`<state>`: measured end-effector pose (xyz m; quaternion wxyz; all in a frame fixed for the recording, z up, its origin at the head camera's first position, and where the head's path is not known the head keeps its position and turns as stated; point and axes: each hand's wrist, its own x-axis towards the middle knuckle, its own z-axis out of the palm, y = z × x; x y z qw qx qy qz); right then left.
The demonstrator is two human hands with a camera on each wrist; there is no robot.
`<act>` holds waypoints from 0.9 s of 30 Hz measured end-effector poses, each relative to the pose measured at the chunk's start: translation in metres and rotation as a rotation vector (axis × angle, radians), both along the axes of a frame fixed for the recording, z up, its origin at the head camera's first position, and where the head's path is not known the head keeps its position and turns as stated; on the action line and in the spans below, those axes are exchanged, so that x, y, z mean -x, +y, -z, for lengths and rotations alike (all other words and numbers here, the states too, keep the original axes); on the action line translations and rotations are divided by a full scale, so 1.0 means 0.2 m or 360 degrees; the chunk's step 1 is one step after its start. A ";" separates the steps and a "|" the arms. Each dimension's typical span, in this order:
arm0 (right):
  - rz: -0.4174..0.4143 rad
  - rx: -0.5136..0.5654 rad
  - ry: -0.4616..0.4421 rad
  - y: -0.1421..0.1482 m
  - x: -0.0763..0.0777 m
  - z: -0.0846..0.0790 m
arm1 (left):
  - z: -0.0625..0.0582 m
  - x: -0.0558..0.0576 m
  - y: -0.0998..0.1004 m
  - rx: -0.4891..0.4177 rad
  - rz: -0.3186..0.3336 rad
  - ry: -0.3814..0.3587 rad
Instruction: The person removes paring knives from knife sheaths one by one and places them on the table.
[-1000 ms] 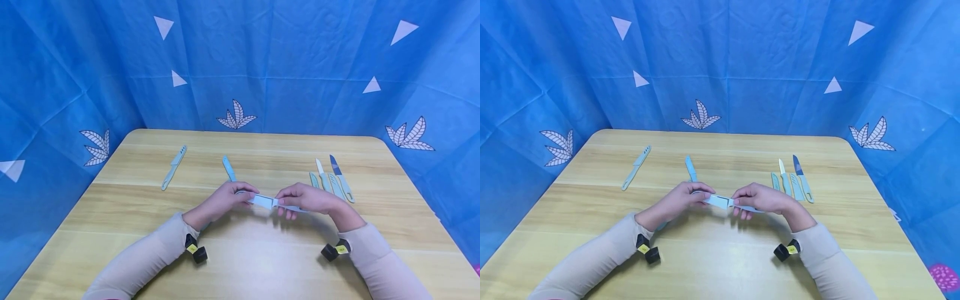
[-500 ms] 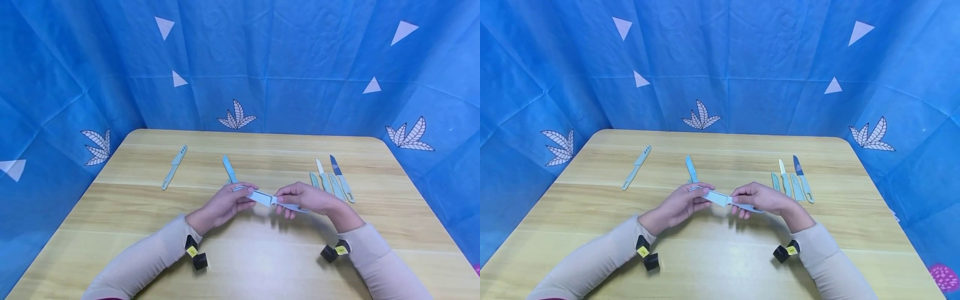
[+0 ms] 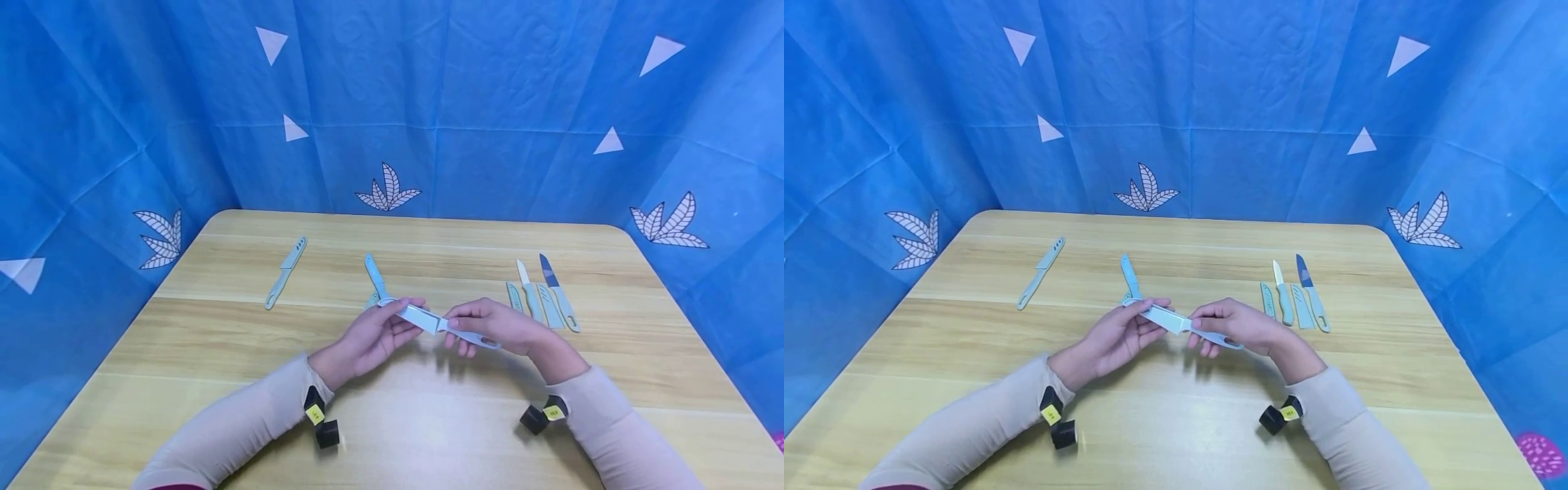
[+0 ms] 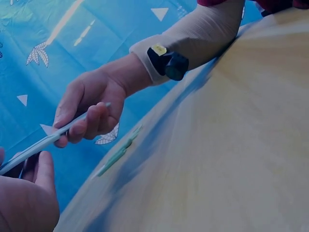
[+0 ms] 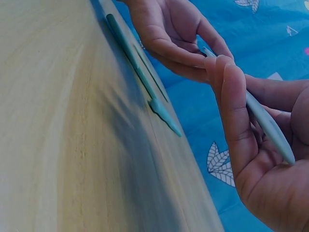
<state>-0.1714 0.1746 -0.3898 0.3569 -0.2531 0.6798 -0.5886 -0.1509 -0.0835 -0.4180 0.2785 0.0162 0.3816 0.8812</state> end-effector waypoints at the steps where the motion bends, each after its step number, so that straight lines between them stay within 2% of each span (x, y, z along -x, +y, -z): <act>1: 0.0007 -0.0003 -0.0003 0.00 0.00 0.00 | 0.00 0.00 0.00 -0.0014 -0.0005 -0.0008; 11: 0.0052 -0.0037 -0.0033 -0.02 0.00 0.01 | 0.00 -0.02 0.02 -0.0044 0.0027 0.0008; 22: 0.0007 -0.0045 -0.0118 -0.01 -0.01 0.02 | 0.02 -0.03 0.02 -0.0045 0.0065 0.0028; 27: -0.0036 -0.0037 -0.0109 0.00 -0.01 0.02 | 0.01 -0.03 0.03 -0.0030 0.0085 0.0029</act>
